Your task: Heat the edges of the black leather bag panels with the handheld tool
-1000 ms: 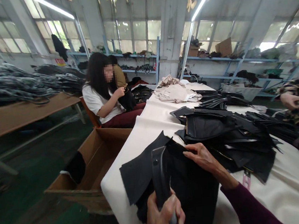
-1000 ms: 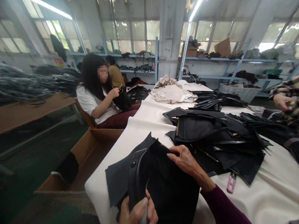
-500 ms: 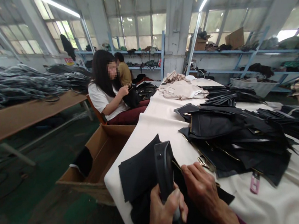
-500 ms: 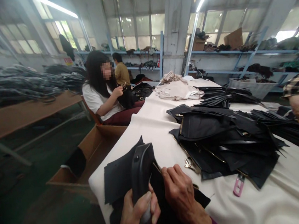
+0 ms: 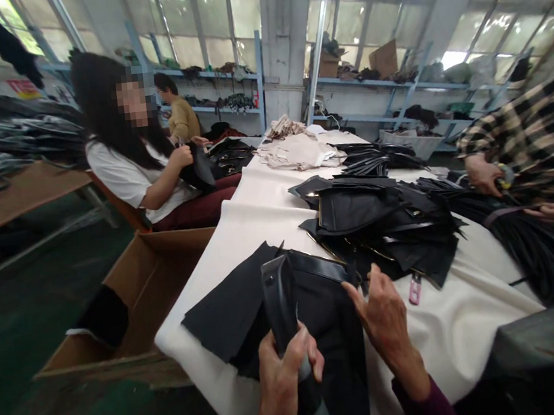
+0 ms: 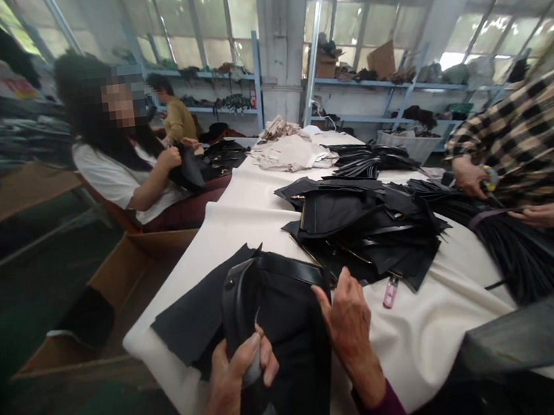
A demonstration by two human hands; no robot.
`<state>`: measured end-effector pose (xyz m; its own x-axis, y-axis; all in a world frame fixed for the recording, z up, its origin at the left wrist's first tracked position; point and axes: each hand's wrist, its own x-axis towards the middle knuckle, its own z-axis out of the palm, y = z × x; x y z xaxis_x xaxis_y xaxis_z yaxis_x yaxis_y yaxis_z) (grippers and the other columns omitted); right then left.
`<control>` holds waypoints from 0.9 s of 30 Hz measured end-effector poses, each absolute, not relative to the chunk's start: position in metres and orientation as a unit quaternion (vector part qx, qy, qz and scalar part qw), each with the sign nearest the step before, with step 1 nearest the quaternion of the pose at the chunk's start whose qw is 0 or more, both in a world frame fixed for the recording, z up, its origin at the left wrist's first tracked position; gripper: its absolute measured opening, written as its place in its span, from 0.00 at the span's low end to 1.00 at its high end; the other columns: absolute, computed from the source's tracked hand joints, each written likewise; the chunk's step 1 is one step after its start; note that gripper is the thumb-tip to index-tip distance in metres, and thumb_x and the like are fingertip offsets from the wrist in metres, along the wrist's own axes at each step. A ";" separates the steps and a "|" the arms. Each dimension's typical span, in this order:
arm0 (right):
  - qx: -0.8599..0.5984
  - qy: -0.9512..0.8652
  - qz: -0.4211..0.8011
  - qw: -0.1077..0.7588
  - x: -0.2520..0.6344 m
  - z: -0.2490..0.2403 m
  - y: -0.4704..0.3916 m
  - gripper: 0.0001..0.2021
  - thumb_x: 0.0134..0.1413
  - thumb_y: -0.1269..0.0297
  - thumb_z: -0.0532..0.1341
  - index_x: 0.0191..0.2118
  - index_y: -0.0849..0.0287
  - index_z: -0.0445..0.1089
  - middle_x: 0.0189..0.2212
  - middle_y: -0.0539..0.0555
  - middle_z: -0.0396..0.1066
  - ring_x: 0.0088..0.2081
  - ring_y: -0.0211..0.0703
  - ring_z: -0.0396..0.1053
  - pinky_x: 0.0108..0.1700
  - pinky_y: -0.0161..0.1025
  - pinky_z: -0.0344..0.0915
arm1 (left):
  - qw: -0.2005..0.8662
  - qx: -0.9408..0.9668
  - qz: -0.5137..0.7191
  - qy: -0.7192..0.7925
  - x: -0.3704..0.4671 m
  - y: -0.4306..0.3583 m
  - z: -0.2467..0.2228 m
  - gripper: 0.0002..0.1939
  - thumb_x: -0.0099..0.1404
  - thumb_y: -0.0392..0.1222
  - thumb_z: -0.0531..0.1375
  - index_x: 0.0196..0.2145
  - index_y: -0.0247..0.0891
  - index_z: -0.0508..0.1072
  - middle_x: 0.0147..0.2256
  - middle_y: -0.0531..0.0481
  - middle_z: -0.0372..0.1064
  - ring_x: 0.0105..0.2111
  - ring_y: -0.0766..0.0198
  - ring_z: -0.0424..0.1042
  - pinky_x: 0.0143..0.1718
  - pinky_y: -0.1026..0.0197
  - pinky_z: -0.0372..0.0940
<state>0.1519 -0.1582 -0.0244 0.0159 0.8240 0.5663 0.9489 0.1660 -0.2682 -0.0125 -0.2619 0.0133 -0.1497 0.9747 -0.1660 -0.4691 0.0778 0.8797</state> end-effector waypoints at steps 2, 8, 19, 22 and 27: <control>-0.669 -0.681 -0.023 0.299 0.151 -0.041 -0.179 0.31 0.58 0.52 0.56 0.55 0.78 0.60 0.41 0.74 0.69 0.42 0.64 0.68 0.42 0.53 0.66 | 0.604 0.290 0.603 0.433 -0.010 -0.262 0.010 0.12 0.62 0.47 0.58 0.30 0.35 0.66 0.19 0.58 0.61 0.16 0.71 0.61 0.19 0.65 0.53; -0.592 -0.620 0.290 0.426 0.150 -0.040 -0.180 0.14 0.55 0.62 0.55 0.41 0.63 0.72 0.32 0.58 0.73 0.34 0.51 0.70 0.37 0.44 0.66 | 0.672 0.259 0.577 0.385 0.004 -0.262 -0.004 0.15 0.58 0.50 0.62 0.30 0.35 0.66 0.17 0.59 0.61 0.12 0.72 0.61 0.16 0.68 0.51; -0.341 -0.359 0.680 0.540 0.158 -0.025 -0.189 0.16 0.53 0.64 0.63 0.48 0.54 0.72 0.39 0.52 0.77 0.36 0.45 0.74 0.35 0.37 0.67 | 0.748 0.267 0.487 0.364 0.029 -0.270 -0.007 0.23 0.53 0.58 0.65 0.34 0.37 0.63 0.18 0.59 0.63 0.13 0.73 0.61 0.16 0.67 0.53; -0.332 -0.346 0.687 0.546 0.159 -0.026 -0.185 0.15 0.53 0.66 0.63 0.48 0.53 0.72 0.40 0.52 0.77 0.35 0.44 0.74 0.37 0.37 0.68 | 0.757 0.271 0.473 0.360 0.033 -0.270 -0.010 0.22 0.54 0.57 0.64 0.34 0.38 0.62 0.18 0.59 0.63 0.13 0.73 0.61 0.16 0.68 0.51; -0.306 -0.344 0.691 0.558 0.163 -0.032 -0.187 0.16 0.54 0.67 0.62 0.50 0.54 0.71 0.41 0.53 0.76 0.35 0.43 0.74 0.40 0.39 0.67 | 0.759 0.285 0.465 0.356 0.037 -0.265 -0.012 0.22 0.55 0.57 0.63 0.34 0.38 0.61 0.19 0.59 0.62 0.14 0.73 0.61 0.17 0.68 0.52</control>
<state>0.1633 -0.1870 -0.0324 -0.1916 0.9807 -0.0388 -0.5601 -0.1417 -0.8162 0.0371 -0.2654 -0.0124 0.3146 0.9082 -0.2762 -0.5030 0.4062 0.7629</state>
